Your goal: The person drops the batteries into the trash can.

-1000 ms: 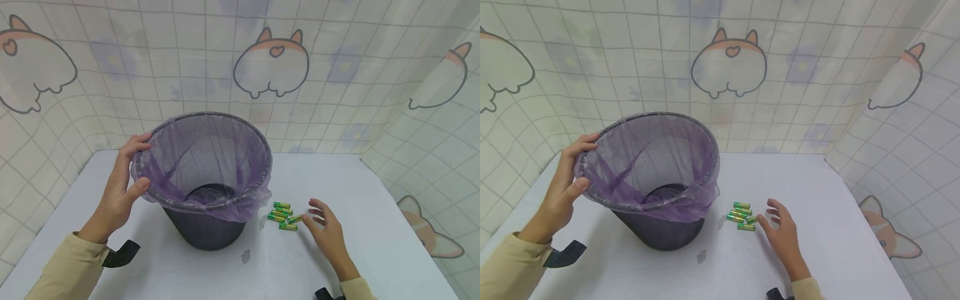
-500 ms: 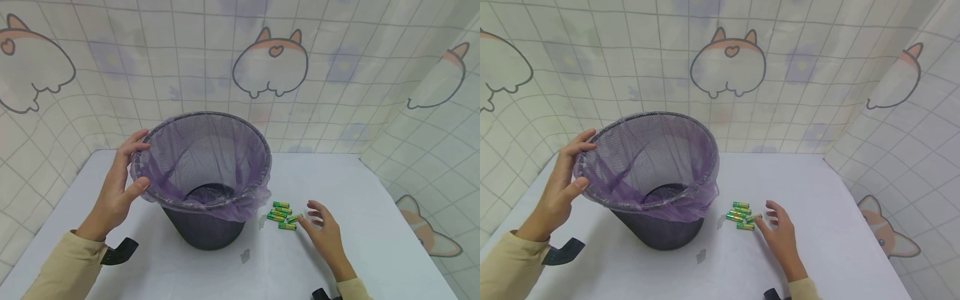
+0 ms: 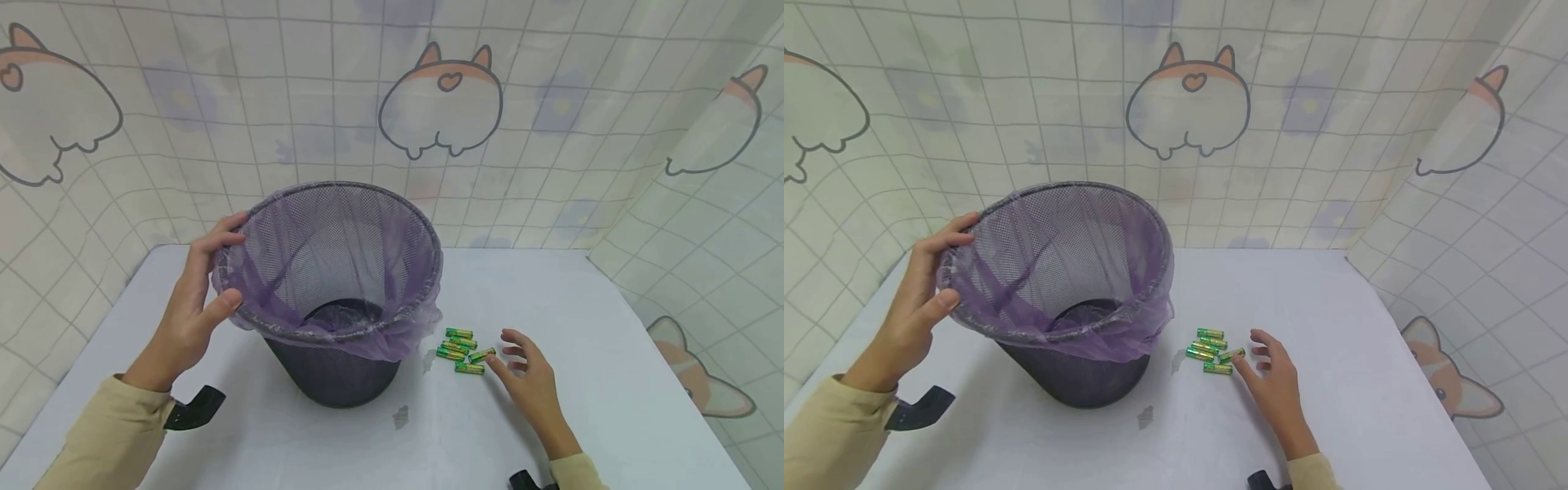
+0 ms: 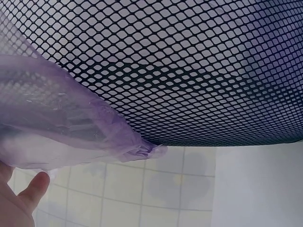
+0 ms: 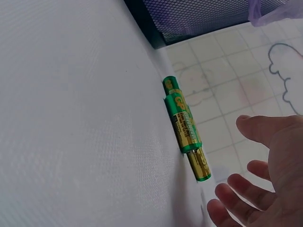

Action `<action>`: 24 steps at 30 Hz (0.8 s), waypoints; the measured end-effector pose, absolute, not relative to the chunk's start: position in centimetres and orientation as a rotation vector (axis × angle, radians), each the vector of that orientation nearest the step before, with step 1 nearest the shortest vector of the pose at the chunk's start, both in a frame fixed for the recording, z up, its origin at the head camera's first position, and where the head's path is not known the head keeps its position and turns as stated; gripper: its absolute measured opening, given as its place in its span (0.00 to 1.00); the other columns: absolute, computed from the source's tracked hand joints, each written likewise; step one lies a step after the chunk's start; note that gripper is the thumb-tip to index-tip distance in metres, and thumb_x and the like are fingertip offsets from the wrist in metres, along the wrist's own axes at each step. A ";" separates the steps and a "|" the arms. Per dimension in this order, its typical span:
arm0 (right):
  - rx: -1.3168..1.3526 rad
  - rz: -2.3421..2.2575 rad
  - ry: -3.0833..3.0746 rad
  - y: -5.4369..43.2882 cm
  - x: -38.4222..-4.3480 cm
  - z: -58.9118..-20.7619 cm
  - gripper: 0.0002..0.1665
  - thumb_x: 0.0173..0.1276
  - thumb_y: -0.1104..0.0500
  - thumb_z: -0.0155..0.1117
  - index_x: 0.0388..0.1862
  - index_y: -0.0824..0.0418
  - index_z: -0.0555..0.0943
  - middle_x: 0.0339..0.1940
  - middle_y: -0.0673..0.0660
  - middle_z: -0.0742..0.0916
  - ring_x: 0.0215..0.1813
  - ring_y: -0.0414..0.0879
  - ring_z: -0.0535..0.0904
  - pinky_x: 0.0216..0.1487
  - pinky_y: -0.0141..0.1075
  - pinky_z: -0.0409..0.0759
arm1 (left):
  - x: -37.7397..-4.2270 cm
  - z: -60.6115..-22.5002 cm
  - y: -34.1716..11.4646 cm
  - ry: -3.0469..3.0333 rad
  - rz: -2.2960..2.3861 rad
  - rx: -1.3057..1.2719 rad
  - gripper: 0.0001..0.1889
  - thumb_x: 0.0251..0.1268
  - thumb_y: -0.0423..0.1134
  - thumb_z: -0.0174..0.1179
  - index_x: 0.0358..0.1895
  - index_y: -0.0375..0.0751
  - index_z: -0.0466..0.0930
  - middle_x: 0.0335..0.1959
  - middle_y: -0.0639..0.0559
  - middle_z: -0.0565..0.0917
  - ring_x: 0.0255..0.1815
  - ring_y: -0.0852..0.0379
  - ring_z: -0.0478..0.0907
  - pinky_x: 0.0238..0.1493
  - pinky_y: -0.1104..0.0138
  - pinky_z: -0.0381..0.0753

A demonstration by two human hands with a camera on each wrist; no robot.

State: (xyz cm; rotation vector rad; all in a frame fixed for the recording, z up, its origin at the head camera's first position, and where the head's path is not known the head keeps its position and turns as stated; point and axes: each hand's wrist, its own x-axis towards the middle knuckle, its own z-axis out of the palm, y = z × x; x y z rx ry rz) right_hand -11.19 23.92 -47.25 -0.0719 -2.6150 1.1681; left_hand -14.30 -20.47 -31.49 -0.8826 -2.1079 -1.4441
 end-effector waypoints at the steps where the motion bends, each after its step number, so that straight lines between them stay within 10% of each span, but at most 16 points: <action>1: -0.075 1.164 -2.618 23.9 -11.2 -47.3 0.33 0.62 0.54 0.70 0.64 0.60 0.71 0.60 0.58 0.81 0.55 0.50 0.80 0.50 0.31 0.79 | -14.3 -31.5 -20.5 -2.103 -1.450 -0.888 0.31 0.67 0.46 0.52 0.66 0.29 0.59 0.76 0.42 0.57 0.79 0.49 0.49 0.75 0.63 0.46; 24: -0.187 1.094 -2.658 23.3 -11.6 -48.0 0.32 0.55 0.54 0.75 0.58 0.61 0.75 0.48 0.58 0.82 0.43 0.47 0.76 0.40 0.30 0.73 | -14.3 -31.7 -20.1 -2.066 -1.538 -0.877 0.30 0.66 0.46 0.52 0.66 0.31 0.59 0.76 0.42 0.57 0.78 0.49 0.49 0.73 0.66 0.46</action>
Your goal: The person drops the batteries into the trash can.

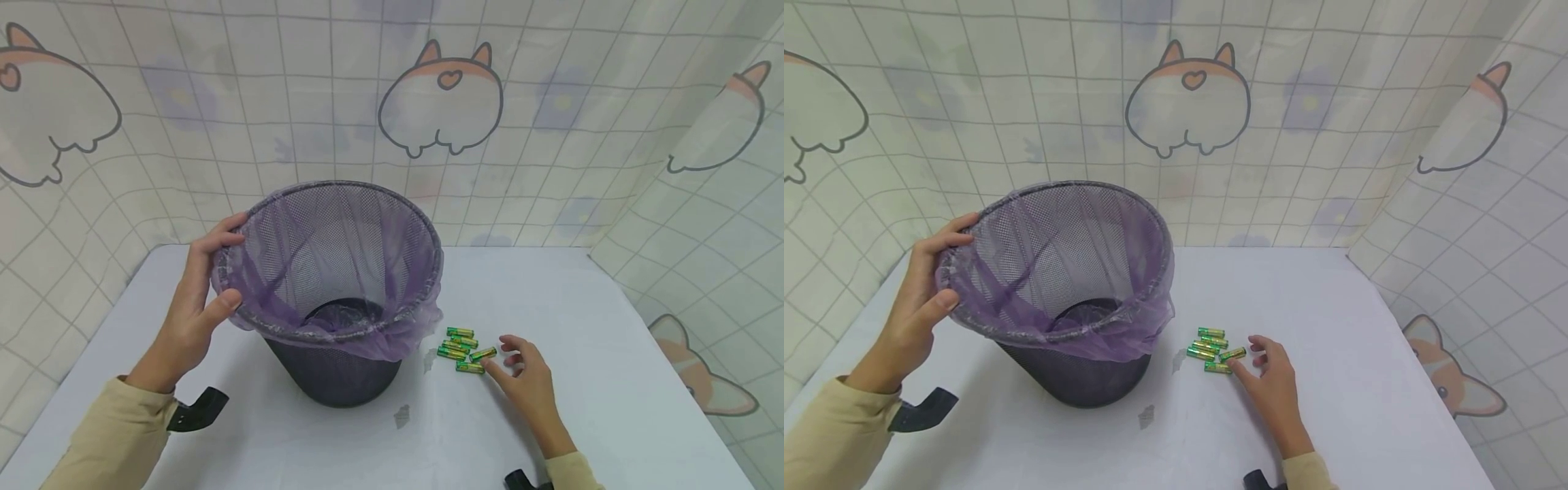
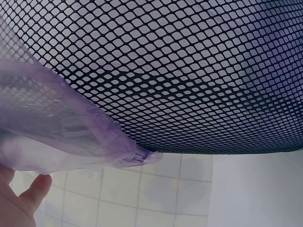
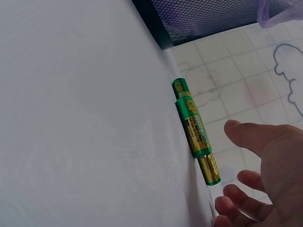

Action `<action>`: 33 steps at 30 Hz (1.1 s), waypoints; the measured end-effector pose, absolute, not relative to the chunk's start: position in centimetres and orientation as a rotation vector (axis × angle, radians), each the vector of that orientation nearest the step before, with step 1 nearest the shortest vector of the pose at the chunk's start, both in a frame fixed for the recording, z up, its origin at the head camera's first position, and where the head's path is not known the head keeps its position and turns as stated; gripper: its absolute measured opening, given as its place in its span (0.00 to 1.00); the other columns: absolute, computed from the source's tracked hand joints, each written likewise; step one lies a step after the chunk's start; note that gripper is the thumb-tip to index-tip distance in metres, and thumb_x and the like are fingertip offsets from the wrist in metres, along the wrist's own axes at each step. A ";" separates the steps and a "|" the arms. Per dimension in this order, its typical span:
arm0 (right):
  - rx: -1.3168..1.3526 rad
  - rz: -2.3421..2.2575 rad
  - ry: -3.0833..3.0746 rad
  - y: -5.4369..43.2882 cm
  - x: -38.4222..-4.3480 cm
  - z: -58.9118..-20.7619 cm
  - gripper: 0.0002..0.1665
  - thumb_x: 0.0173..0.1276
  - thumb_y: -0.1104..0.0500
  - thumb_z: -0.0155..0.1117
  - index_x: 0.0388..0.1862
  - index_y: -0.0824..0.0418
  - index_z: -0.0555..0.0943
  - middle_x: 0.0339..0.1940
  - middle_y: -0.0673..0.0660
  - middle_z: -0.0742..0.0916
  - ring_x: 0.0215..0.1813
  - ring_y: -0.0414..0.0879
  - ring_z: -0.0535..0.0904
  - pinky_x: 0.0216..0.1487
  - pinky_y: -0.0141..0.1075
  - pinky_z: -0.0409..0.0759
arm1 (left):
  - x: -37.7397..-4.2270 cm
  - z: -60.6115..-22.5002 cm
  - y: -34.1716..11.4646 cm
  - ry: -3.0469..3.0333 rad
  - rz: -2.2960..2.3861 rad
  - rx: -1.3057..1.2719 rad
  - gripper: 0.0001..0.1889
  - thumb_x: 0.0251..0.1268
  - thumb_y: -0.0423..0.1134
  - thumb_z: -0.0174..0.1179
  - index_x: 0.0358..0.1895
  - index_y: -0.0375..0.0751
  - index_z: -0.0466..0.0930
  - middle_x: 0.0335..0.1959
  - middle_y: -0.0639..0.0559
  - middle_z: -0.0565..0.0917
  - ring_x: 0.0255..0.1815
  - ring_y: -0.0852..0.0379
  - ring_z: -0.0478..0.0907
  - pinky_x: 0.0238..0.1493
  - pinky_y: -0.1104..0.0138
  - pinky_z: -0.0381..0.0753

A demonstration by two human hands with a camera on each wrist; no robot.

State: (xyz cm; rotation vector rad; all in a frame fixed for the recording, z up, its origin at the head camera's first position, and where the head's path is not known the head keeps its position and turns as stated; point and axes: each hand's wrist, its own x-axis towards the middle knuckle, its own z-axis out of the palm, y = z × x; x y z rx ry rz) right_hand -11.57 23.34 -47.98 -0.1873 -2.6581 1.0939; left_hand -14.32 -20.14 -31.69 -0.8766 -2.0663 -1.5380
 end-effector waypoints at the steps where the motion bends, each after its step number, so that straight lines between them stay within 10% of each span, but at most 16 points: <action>1: -0.196 1.087 -2.662 23.2 -11.6 -48.0 0.32 0.55 0.54 0.75 0.57 0.61 0.75 0.48 0.58 0.82 0.42 0.47 0.76 0.40 0.31 0.73 | -14.3 -31.7 -20.1 -2.066 -1.538 -0.877 0.30 0.66 0.46 0.52 0.65 0.31 0.59 0.76 0.42 0.57 0.78 0.49 0.49 0.73 0.66 0.46; 33: -0.399 1.023 -2.743 21.7 -12.5 -47.8 0.31 0.58 0.49 0.72 0.54 0.65 0.75 0.49 0.65 0.82 0.50 0.56 0.76 0.50 0.48 0.73 | -14.3 -31.7 -20.3 -2.076 -1.538 -0.876 0.30 0.66 0.45 0.52 0.65 0.30 0.59 0.76 0.42 0.56 0.78 0.49 0.49 0.73 0.63 0.45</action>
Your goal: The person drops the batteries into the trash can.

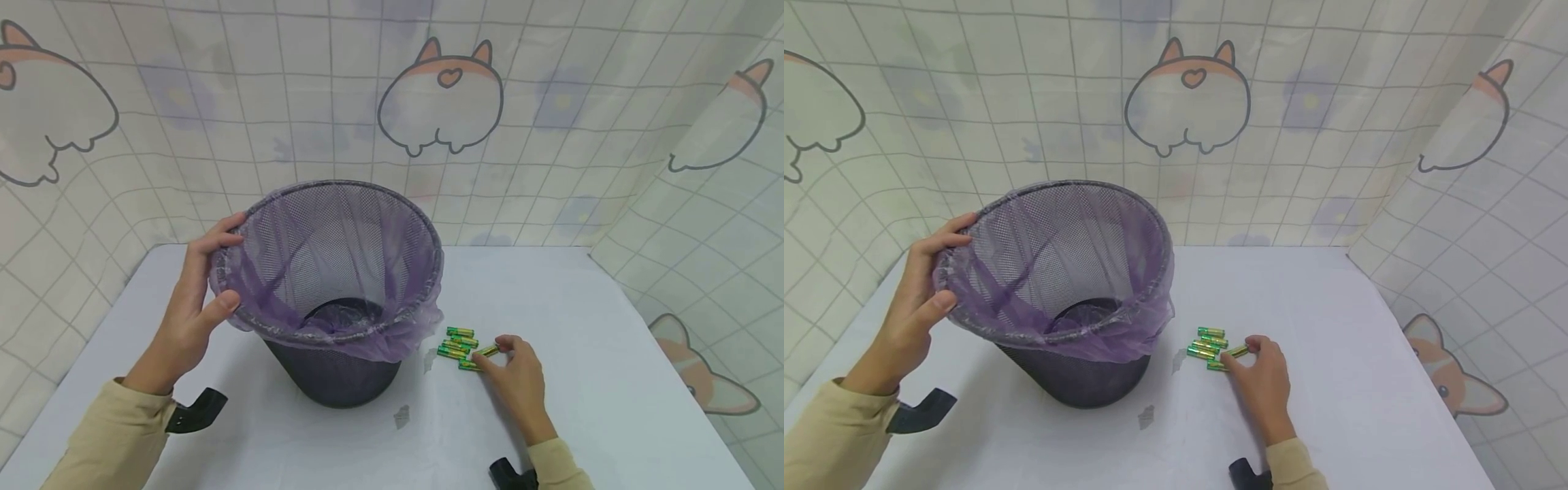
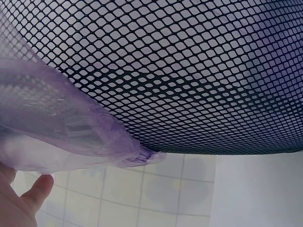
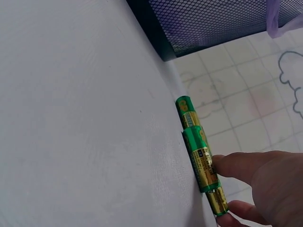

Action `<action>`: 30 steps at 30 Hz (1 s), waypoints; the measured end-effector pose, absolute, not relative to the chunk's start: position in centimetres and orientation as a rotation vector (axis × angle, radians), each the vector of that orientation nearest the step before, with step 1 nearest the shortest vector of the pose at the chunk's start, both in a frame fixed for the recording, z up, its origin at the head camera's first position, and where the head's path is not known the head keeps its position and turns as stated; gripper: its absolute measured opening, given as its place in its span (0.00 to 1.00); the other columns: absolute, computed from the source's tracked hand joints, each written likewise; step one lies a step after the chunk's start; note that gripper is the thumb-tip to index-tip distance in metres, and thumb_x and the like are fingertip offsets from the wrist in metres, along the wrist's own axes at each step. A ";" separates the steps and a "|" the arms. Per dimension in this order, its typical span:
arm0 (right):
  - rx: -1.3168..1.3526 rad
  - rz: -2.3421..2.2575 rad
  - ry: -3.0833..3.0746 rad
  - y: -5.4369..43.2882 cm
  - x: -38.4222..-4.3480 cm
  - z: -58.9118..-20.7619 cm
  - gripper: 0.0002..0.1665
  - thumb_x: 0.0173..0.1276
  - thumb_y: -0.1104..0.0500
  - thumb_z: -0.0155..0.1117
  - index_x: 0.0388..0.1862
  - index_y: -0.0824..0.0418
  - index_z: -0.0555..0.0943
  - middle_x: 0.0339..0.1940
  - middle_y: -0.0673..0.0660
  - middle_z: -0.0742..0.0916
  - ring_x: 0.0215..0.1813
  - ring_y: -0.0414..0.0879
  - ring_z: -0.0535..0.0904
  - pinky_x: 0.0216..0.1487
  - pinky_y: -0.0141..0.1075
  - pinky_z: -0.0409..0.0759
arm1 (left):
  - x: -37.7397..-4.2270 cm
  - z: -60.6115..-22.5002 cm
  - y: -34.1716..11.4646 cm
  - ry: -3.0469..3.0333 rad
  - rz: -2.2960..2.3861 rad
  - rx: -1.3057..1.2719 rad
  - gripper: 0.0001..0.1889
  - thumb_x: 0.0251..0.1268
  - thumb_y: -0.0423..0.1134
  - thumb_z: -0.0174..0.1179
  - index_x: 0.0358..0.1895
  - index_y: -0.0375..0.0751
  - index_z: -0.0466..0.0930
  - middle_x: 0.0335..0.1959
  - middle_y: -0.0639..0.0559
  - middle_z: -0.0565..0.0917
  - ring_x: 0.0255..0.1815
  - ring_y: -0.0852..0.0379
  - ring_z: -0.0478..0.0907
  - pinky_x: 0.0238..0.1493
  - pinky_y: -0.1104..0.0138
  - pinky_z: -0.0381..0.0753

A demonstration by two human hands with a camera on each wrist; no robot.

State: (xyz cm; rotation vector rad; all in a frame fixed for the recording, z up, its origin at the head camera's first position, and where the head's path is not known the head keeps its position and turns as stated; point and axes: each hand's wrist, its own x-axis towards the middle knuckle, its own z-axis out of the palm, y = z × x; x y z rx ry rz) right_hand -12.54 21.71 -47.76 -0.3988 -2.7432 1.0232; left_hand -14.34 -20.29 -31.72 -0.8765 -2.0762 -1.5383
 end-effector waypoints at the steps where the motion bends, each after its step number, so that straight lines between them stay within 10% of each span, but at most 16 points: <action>1: -0.398 1.025 -2.743 21.8 -12.5 -47.7 0.31 0.58 0.50 0.72 0.54 0.66 0.75 0.50 0.65 0.81 0.51 0.57 0.76 0.51 0.49 0.73 | -14.3 -31.7 -20.3 -2.074 -1.539 -0.878 0.30 0.66 0.45 0.53 0.65 0.30 0.59 0.76 0.42 0.56 0.78 0.48 0.49 0.74 0.63 0.45; 30: -0.382 1.021 -2.722 22.4 -12.5 -47.4 0.30 0.56 0.51 0.73 0.54 0.65 0.79 0.47 0.62 0.82 0.42 0.51 0.73 0.40 0.39 0.68 | -14.3 -31.7 -20.3 -2.079 -1.555 -0.875 0.30 0.66 0.45 0.52 0.66 0.31 0.59 0.76 0.43 0.55 0.78 0.49 0.48 0.74 0.60 0.43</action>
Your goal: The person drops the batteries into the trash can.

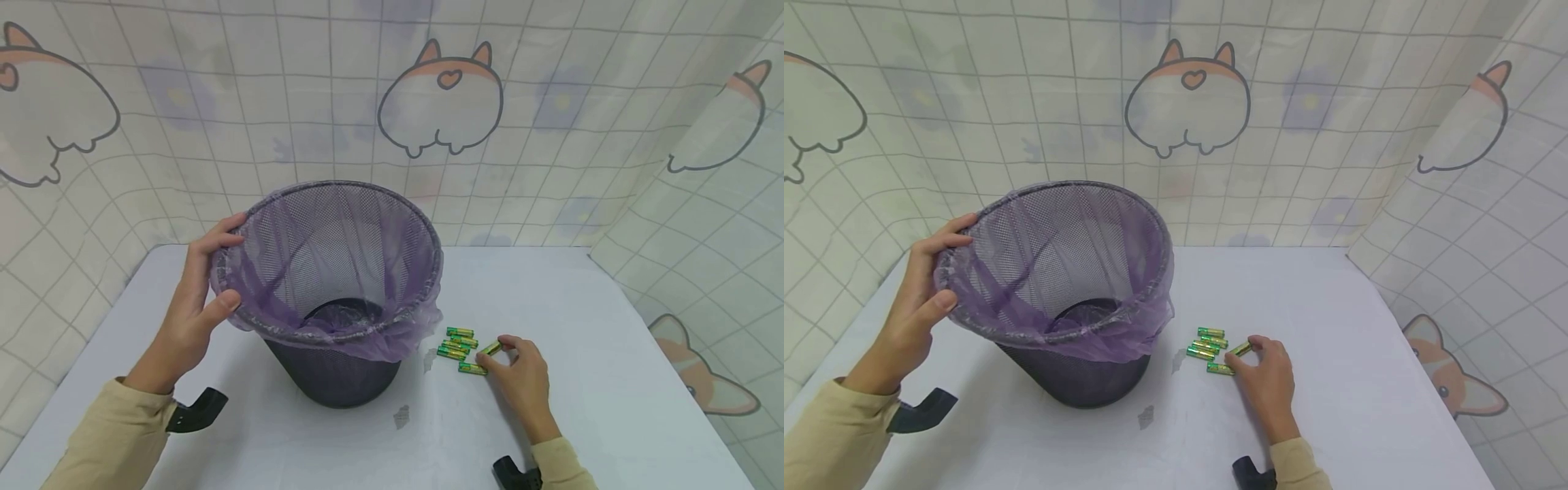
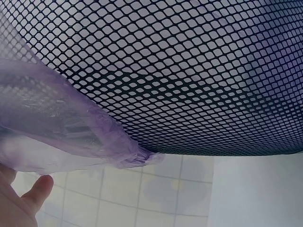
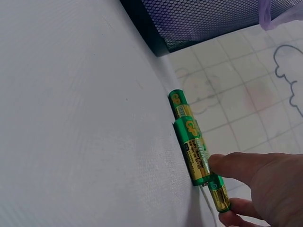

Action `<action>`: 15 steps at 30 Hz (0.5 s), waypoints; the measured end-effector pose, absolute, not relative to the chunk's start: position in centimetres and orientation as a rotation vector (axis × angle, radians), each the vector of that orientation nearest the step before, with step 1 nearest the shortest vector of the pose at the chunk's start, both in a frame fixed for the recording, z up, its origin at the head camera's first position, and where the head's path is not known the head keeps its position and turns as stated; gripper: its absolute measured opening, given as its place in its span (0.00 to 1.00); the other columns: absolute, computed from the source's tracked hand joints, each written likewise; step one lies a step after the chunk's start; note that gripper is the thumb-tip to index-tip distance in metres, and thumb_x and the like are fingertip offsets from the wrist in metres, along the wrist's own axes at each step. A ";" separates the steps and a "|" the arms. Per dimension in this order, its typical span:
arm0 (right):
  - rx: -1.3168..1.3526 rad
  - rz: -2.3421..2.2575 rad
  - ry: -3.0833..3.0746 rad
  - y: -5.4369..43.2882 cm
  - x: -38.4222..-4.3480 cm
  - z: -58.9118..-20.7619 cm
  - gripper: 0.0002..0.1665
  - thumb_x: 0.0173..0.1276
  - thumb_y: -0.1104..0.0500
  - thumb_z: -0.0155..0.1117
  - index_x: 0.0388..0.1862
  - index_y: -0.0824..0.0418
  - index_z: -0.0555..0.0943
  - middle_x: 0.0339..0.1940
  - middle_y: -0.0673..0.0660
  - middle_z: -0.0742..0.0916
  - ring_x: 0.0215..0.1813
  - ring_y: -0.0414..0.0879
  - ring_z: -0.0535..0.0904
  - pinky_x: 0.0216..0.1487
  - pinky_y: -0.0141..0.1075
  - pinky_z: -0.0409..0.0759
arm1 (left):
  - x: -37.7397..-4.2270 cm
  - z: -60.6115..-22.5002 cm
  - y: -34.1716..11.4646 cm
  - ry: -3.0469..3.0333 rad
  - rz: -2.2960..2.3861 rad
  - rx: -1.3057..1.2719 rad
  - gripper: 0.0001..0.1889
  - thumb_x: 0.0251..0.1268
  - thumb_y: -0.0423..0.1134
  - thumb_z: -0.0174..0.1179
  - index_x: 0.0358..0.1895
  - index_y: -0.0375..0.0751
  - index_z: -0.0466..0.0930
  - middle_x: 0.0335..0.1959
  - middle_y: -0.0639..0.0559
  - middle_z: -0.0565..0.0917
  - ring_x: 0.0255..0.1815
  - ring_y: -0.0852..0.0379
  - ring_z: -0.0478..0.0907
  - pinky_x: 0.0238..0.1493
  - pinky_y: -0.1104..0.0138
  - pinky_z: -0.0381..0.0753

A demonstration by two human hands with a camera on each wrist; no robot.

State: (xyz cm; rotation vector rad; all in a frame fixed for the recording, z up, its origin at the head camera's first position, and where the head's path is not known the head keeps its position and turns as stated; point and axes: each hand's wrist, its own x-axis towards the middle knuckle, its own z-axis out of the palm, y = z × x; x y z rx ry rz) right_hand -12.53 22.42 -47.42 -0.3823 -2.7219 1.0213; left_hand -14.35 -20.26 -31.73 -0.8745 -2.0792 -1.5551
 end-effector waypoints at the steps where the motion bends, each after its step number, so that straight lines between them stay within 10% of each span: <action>1: -0.380 1.020 -2.714 22.4 -12.5 -47.4 0.29 0.56 0.51 0.73 0.54 0.64 0.79 0.46 0.62 0.83 0.41 0.51 0.73 0.39 0.38 0.68 | -14.4 -31.7 -20.2 -2.077 -1.557 -0.875 0.30 0.66 0.45 0.52 0.66 0.31 0.59 0.76 0.43 0.55 0.78 0.49 0.48 0.74 0.60 0.43; 15: -0.372 1.023 -2.620 22.4 -12.2 -46.3 0.28 0.53 0.54 0.76 0.53 0.62 0.81 0.44 0.60 0.84 0.33 0.46 0.68 0.33 0.32 0.64 | -14.3 -31.9 -20.1 -2.057 -1.600 -0.874 0.31 0.66 0.47 0.53 0.66 0.32 0.59 0.77 0.43 0.54 0.78 0.49 0.48 0.71 0.66 0.46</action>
